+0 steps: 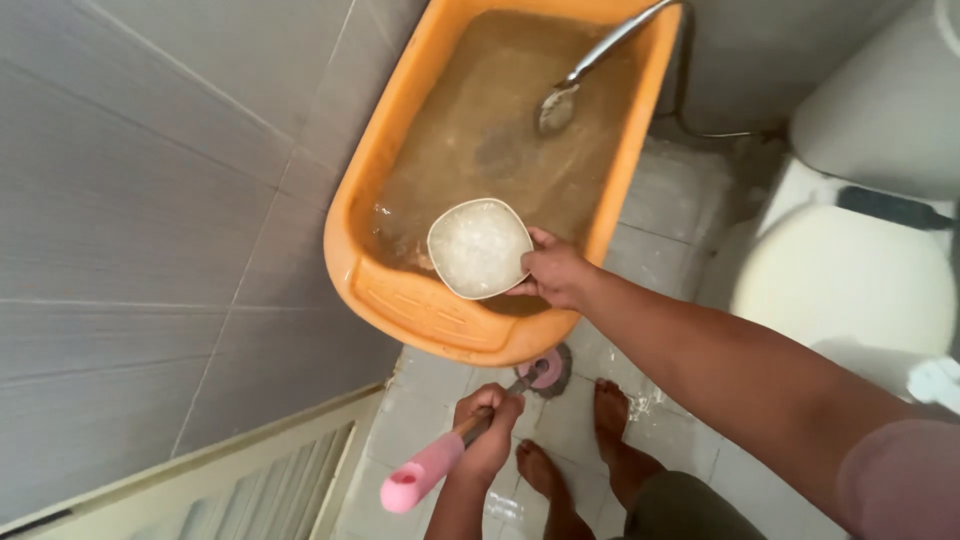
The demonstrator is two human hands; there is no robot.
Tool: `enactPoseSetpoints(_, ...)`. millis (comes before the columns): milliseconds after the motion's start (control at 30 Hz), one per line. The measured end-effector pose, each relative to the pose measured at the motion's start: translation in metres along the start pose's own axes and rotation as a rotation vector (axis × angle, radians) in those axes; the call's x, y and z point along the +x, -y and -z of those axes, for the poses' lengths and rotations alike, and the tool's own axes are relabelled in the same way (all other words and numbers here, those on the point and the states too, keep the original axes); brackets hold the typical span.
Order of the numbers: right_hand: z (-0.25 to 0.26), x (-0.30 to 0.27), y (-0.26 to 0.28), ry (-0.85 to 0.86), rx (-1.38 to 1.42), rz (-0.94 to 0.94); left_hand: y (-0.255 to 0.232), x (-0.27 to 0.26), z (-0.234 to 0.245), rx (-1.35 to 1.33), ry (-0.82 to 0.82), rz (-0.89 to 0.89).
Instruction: The recorder is cleaning the bathroom floor using a mop and water from a tub.
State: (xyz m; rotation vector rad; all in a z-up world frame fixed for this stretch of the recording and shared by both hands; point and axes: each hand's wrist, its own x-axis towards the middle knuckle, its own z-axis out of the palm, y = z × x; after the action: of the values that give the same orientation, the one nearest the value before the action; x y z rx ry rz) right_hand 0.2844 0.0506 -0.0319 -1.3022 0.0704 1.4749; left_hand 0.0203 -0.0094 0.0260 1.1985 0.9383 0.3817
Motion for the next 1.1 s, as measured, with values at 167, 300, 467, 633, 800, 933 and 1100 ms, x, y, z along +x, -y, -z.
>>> enactPoseSetpoints(167, 0.012, -0.099, 0.008, -0.036, 0.091, 0.167, 0.007, -0.01, 0.006, 0.145, 0.093, -0.01)
enactPoseSetpoints(300, 0.04, -0.19, -0.009, -0.171, 0.133, 0.208, 0.025, -0.017, 0.004, 0.153, 0.207, -0.011)
enactPoseSetpoints(467, 0.078, -0.302, -0.052, -0.352, 0.228, 0.2, 0.039, -0.023, -0.009, 0.203, 0.365, -0.061)
enactPoseSetpoints(633, 0.122, -0.397, -0.107, -0.584, 0.353, 0.162, 0.006, -0.054, -0.054, 0.331, 0.31, 0.006)
enactPoseSetpoints(800, 0.187, -0.464, -0.171, -0.702, 0.432, 0.212, -0.012, -0.067, -0.094, 0.409, 0.343, 0.006)
enactPoseSetpoints(933, 0.26, -0.5, -0.221, -0.838, 0.555, 0.186, -0.016, -0.073, -0.131, 0.465, 0.331, 0.017)
enactPoseSetpoints(1100, 0.366, -0.516, -0.262, -0.912, 0.607, 0.179, 0.011, -0.063, -0.195, 0.445, 0.273, -0.039)
